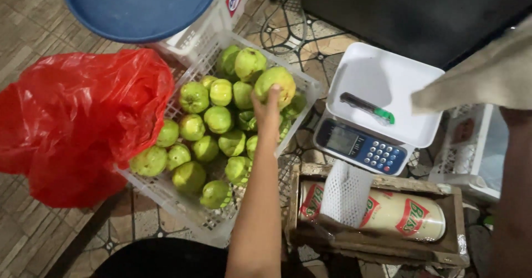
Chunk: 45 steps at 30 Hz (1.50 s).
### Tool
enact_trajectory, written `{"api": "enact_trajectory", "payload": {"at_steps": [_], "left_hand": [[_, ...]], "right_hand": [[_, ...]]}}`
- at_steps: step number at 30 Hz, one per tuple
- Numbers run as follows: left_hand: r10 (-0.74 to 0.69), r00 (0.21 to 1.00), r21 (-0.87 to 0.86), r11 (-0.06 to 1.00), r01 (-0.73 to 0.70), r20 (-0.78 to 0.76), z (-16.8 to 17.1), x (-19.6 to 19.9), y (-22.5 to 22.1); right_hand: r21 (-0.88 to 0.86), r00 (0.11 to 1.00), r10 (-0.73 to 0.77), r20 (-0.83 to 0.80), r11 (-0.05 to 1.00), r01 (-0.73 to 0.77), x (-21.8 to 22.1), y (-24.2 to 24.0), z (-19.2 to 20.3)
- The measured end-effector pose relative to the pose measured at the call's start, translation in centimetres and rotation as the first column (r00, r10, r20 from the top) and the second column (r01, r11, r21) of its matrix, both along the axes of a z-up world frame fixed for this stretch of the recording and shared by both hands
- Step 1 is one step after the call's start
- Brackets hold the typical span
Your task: Wrapping individual guavas in protective foam nets and organizing them in a container.
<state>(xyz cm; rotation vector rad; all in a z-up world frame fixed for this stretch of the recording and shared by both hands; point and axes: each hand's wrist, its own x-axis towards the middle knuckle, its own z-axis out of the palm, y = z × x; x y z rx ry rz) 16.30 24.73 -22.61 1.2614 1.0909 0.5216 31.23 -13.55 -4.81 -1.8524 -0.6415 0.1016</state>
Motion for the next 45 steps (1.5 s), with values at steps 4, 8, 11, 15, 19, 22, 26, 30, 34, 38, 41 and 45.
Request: {"api": "enact_trajectory", "payload": {"at_steps": [4,8,11,15,19,22,26,30,34,38,41,45], "left_hand": [[0.198,0.706,-0.545,0.781,0.306,0.680,3.2,-2.0,-3.4],[0.494,0.678,-0.806,0.533,0.259,0.544,11.2,-3.2,-8.4],[0.262,0.644,-0.591,0.717,0.369,0.719,12.1,-3.3,-12.0],[0.161,0.651,-0.487,0.796,0.358,0.741,10.9,-4.4,-14.4],[-0.033,0.667,-0.223,0.929,0.295,0.744,9.8,-3.9,-18.0],[-0.164,0.683,-0.037,0.962,0.269,0.711,7.7,-5.9,-21.5],[-0.330,0.705,0.255,0.943,0.213,0.628,5.3,-7.5,-24.7],[-0.431,0.617,0.242,0.897,0.369,0.659,13.4,-12.4,-24.6],[-0.696,0.579,0.376,0.717,0.587,0.425,17.7,-14.0,-24.1],[-0.481,0.807,0.594,0.776,0.210,0.343,16.2,-13.0,-23.3],[-0.371,0.904,0.576,0.795,0.191,0.211,16.8,-13.3,-20.9],[-0.294,0.947,0.571,0.803,0.170,0.132,15.5,-14.2,-18.7]], "right_hand": [[0.120,0.964,-0.048,-0.263,0.989,0.082,-0.7,2.4,-1.1],[0.225,0.869,-0.049,-0.492,0.957,0.181,-5.7,7.1,-0.8],[0.106,0.986,0.150,0.078,0.982,-0.158,-14.7,13.9,3.1],[-0.074,0.937,0.019,0.349,0.997,0.007,-18.5,14.4,0.6],[0.010,0.984,-0.164,0.064,0.986,0.164,-19.2,12.7,-0.7],[0.008,0.899,-0.356,-0.253,0.929,0.370,-17.4,11.0,-2.6],[-0.216,0.682,-0.502,-0.533,0.859,0.464,-18.2,7.4,-0.6],[-0.173,0.661,-0.499,-0.561,0.851,0.495,-20.3,4.2,0.6],[-0.085,0.620,-0.464,-0.632,0.837,0.540,-23.3,2.9,1.3],[0.005,0.582,-0.418,-0.697,0.809,0.587,-23.9,4.5,3.3],[0.055,0.552,-0.375,-0.744,0.790,0.611,-24.6,3.6,3.9],[0.117,0.535,-0.317,-0.783,0.770,0.627,-25.1,4.0,5.5]]}}
